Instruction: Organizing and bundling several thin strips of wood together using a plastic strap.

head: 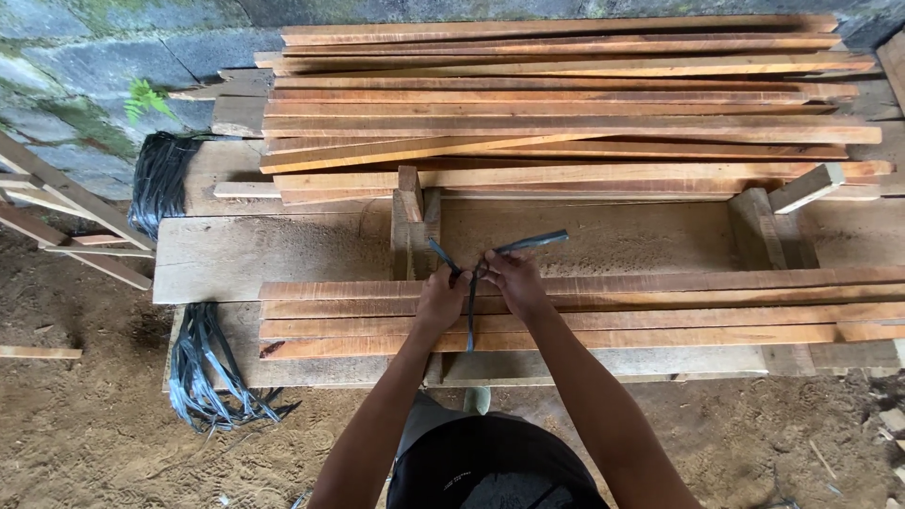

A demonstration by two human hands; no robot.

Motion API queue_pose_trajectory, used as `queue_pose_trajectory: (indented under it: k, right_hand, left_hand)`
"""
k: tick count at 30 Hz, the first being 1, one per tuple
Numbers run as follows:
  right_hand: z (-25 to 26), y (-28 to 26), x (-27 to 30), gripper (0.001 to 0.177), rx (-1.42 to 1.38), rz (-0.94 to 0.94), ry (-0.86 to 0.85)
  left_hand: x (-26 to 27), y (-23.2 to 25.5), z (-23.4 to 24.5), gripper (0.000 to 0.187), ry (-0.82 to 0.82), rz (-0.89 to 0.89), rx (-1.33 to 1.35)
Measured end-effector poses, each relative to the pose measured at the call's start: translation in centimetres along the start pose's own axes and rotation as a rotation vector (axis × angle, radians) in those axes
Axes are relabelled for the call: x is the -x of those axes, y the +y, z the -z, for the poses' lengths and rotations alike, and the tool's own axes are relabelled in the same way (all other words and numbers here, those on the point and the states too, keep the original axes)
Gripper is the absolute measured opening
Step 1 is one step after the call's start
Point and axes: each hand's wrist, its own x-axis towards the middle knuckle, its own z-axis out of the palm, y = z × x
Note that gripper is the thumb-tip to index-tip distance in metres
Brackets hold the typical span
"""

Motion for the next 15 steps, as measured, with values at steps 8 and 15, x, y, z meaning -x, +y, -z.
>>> queue_pose_trajectory:
  k: [8, 15]
  right_hand:
    - [0.3, 1.7, -1.4, 0.016, 0.11, -0.033, 0.132]
    - [-0.5, -1.0, 0.2, 0.02, 0.168, -0.158, 0.032]
  left_hand:
    - [-0.6, -1.4, -0.5, 0.026, 0.04, 0.069, 0.033]
    - [-0.6, -1.6, -0.6, 0.027, 0.03, 0.042, 0.182]
